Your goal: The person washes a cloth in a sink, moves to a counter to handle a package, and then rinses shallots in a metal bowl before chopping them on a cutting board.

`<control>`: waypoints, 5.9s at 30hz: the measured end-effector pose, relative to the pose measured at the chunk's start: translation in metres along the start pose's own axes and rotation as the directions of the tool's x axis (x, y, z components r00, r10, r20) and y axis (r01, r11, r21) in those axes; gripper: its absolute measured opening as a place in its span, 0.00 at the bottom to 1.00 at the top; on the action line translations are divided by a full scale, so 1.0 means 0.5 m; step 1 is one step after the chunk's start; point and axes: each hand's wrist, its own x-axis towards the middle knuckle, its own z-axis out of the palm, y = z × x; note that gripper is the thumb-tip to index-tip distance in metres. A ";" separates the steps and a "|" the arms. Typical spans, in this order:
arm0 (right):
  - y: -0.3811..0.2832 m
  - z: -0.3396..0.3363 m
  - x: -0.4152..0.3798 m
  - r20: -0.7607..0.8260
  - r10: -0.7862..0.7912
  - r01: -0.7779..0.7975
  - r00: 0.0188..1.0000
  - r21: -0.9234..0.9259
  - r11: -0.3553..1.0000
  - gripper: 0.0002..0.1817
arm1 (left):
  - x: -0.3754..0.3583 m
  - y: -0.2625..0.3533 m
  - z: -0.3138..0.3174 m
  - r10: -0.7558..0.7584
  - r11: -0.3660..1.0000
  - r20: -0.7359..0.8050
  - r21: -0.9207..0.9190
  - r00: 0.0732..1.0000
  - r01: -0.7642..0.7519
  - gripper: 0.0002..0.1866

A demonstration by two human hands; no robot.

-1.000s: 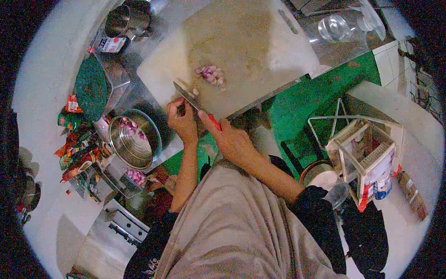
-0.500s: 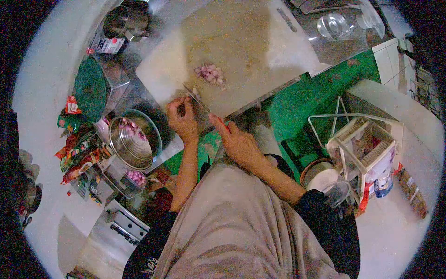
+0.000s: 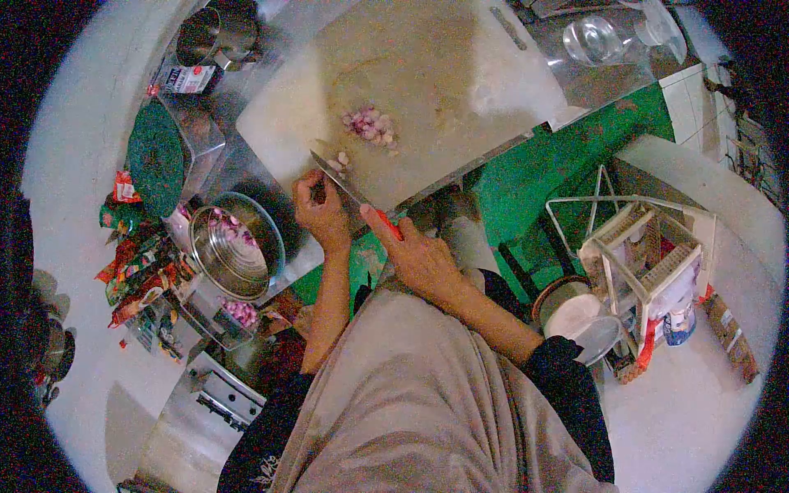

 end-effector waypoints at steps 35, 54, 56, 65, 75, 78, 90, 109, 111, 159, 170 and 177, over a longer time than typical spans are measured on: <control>-0.001 -0.017 -0.002 0.084 0.084 -0.084 0.993 -0.006 0.996 0.40 | -0.010 -0.013 0.005 -0.048 0.999 -0.002 -0.019 0.999 0.048 0.04; -0.004 -0.009 0.026 0.027 0.016 -0.015 1.000 -0.028 0.999 0.41 | -0.005 -0.009 0.008 -0.061 0.998 -0.018 -0.028 0.998 0.061 0.06; -0.005 -0.007 0.039 0.012 0.002 -0.001 1.000 -0.037 0.999 0.43 | -0.006 -0.017 0.007 -0.032 0.999 -0.008 0.013 0.999 0.032 0.06; 0.001 0.007 0.053 -0.017 0.049 -0.050 0.999 -0.066 0.997 0.40 | -0.004 -0.002 0.011 -0.068 0.996 -0.025 -0.057 0.997 0.067 0.05; 0.010 -0.010 0.003 -0.020 0.034 -0.031 0.999 0.099 0.995 0.37 | -0.008 -0.017 0.010 -0.022 1.000 -0.023 0.003 1.000 0.022 0.06; 0.007 -0.009 0.004 -0.003 0.020 -0.020 1.000 0.041 0.999 0.39 | -0.006 -0.010 0.008 -0.044 0.997 -0.019 0.070 0.999 0.045 0.06; 0.007 -0.007 0.000 -0.008 -0.006 0.005 1.000 -0.064 0.998 0.41 | -0.007 -0.018 0.007 -0.020 1.000 0.007 0.007 1.000 0.020 0.06; 0.016 0.010 0.029 0.018 0.076 -0.077 0.997 0.010 0.997 0.38 | -0.001 -0.009 0.013 -0.017 0.997 -0.034 -0.078 0.999 0.015 0.04; 0.023 0.006 0.008 0.019 0.077 -0.078 0.997 0.038 0.996 0.38 | -0.003 -0.011 0.013 -0.024 0.997 -0.034 -0.075 0.999 0.022 0.04; 0.028 0.009 -0.006 -0.025 0.063 -0.058 0.998 0.162 0.985 0.38 | -0.009 -0.028 0.016 -0.076 0.990 -0.023 -0.117 0.997 0.073 0.04; 0.010 -0.013 -0.004 0.047 0.063 -0.069 0.997 0.124 0.990 0.37 | -0.008 -0.020 0.012 -0.062 0.998 -0.027 -0.024 0.998 0.061 0.05; -0.001 -0.017 0.011 0.061 0.057 -0.056 0.997 -0.004 0.998 0.40 | -0.003 -0.012 0.005 -0.079 0.996 0.009 -0.043 0.997 0.079 0.05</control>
